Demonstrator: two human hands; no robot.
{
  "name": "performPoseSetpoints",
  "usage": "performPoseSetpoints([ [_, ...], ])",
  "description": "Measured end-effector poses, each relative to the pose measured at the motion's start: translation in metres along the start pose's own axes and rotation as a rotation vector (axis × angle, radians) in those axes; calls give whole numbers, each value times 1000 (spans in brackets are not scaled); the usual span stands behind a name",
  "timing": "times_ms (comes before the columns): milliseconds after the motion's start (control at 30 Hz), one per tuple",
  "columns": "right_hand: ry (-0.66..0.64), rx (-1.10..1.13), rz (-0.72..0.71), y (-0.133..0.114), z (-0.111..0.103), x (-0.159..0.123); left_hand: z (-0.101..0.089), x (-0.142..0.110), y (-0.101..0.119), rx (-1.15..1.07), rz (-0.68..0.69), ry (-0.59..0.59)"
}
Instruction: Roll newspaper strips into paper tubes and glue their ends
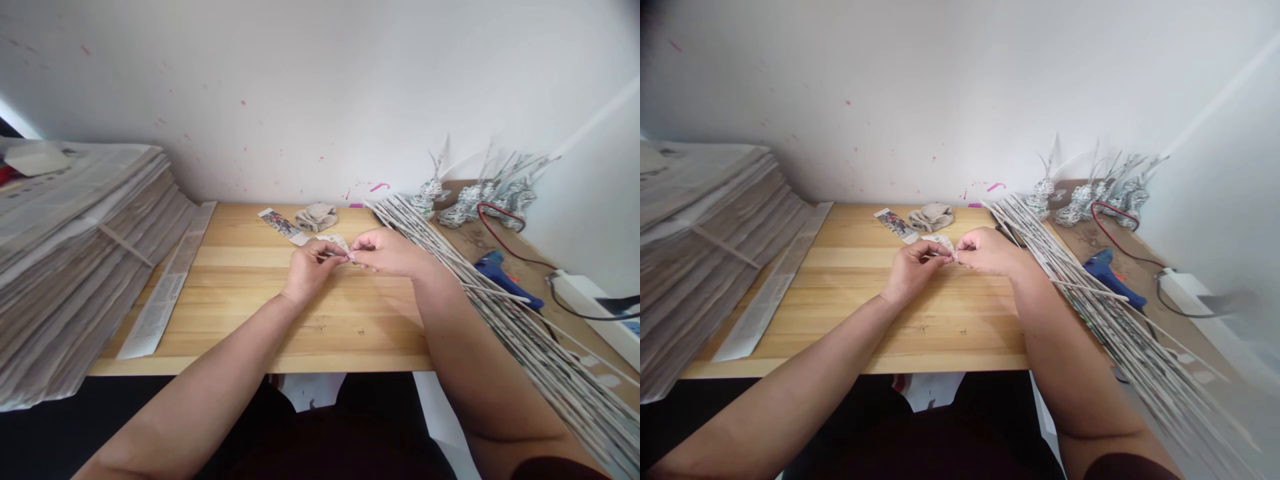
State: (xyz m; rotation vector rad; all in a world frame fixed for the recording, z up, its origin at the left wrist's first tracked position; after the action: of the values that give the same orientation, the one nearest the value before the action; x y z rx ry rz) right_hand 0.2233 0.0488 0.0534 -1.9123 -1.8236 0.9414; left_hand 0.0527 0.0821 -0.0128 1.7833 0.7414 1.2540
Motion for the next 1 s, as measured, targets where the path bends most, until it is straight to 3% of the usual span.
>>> performPoseSetpoints([
  [267, -13, 12, 8, -2, 0, -1, 0, -1, 0, 37, -11, 5],
  [667, -73, 73, 32, 2, 0, 0, 2, 0, 0, -135, -154, 13],
  [1000, -24, -9, -12, 2, 2, 0, 1, 1, -2, -155, -165, 30],
])
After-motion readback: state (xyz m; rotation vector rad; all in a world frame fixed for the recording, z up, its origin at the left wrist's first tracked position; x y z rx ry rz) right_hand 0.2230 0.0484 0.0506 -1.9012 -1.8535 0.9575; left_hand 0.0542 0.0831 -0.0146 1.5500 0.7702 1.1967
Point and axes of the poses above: each hand's wrist, its own x-axis towards the middle knuckle, its own z-axis out of the palm, y = z × x, the point moved 1 cm from there along x, towards the middle knuckle, and after that the axes turned 9 degrees about z, right-handed, at the moved point
